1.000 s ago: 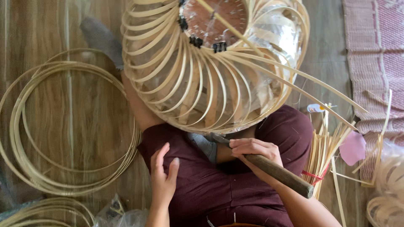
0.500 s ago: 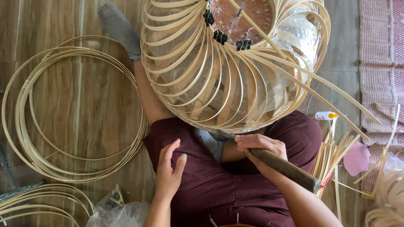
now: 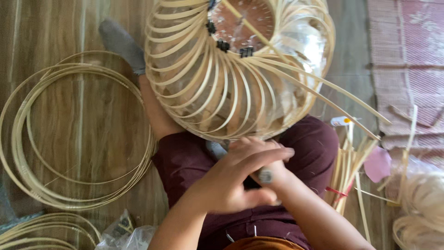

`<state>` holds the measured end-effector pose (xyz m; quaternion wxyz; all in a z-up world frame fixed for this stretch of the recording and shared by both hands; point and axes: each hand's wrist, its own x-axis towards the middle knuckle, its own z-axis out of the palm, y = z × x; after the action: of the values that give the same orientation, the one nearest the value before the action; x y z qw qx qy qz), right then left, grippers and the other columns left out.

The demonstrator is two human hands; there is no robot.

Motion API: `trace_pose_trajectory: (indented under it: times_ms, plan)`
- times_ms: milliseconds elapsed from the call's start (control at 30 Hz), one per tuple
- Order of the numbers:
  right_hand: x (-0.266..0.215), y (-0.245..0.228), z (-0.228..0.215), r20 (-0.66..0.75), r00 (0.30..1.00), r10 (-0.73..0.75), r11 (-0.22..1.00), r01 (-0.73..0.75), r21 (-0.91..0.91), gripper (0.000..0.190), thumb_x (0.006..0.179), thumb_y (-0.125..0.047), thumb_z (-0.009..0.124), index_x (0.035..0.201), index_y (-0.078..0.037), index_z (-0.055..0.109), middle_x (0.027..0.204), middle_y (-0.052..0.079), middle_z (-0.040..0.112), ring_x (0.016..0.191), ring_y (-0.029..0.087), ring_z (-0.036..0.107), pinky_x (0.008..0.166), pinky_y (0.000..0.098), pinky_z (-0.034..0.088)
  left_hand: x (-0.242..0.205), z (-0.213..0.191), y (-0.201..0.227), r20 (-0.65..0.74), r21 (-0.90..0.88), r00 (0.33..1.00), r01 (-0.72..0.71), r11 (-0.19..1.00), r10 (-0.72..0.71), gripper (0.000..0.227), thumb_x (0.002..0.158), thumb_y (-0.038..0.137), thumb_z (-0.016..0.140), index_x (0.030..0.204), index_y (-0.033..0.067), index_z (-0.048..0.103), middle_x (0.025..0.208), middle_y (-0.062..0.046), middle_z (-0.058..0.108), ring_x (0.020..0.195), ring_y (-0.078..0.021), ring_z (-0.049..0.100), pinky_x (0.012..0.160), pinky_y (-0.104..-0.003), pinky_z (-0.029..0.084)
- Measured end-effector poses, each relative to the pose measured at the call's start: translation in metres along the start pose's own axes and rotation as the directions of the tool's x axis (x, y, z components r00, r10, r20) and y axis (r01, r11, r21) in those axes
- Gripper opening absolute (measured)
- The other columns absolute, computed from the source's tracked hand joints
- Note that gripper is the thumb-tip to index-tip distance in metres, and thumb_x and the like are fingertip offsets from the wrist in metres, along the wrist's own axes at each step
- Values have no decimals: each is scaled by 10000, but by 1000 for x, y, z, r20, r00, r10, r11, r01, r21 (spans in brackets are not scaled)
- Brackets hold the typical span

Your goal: The person constructs a bamboo lamp by weaving and gluing flexible bamboo strips around a circular frame, using small clips to hold strips in place and applying glue to secure them.

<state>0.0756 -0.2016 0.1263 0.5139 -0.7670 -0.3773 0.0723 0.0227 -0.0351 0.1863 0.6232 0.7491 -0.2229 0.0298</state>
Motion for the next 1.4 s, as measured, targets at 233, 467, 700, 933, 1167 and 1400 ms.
trace_pose_trajectory:
  times_ms: [233, 467, 700, 933, 1167, 1400]
  plan:
    - [-12, 3, -44, 5, 966, 257, 917, -242, -318, 116, 877, -182, 787, 979, -130, 768, 957, 100, 748, 922, 288, 705, 825, 410, 541, 29, 20, -10, -26, -96, 999, 40, 995, -43, 291, 904, 110, 778, 1193, 146, 786, 931, -60, 789, 799, -158, 762, 736, -291, 615]
    - [-74, 40, -150, -389, 779, 492, 379, -593, -710, 318, 955, -338, 730, 1137, -78, 750, 980, 169, 760, 860, 319, 719, 787, 428, 568, 21, 3, -31, 12, -252, 1000, -7, 968, 11, 219, 990, 111, 714, 1208, 116, 736, 1061, -49, 780, 908, -104, 750, 779, -247, 632]
    - [-83, 84, -59, 323, 615, 720, 522, -785, 333, 214, 911, -51, 717, 1102, 4, 639, 868, 120, 726, 760, 167, 695, 678, 300, 588, 1, 3, -44, -398, -250, 914, -22, 968, -82, 178, 1004, 112, 704, 1174, 82, 747, 827, 29, 699, 667, -17, 583, 605, -197, 523]
    - [-61, 98, 35, -106, 752, 650, 556, -376, 741, 148, 940, 26, 673, 1029, -18, 563, 952, 95, 714, 912, 187, 751, 849, 314, 622, -10, 7, -39, -585, -222, 776, 126, 967, -235, 157, 978, 23, 704, 1128, 31, 748, 856, -6, 713, 680, -42, 606, 612, -186, 489]
    - [-61, 104, 63, -250, 730, 637, 617, -287, 733, 155, 958, 52, 677, 1020, -1, 545, 973, 112, 726, 941, 192, 744, 861, 312, 609, -4, 5, -37, -624, -158, 749, 159, 974, -224, 172, 971, 5, 705, 1136, 37, 742, 909, -40, 738, 777, -84, 695, 682, -210, 551]
    - [-63, 102, 66, -246, 729, 639, 603, -276, 749, 143, 966, 54, 662, 1034, 4, 547, 991, 128, 725, 951, 197, 748, 868, 319, 618, -6, 7, -40, -638, -57, 754, 158, 986, -158, 164, 974, -3, 695, 1128, 39, 733, 959, -51, 753, 824, -97, 731, 750, -226, 596]
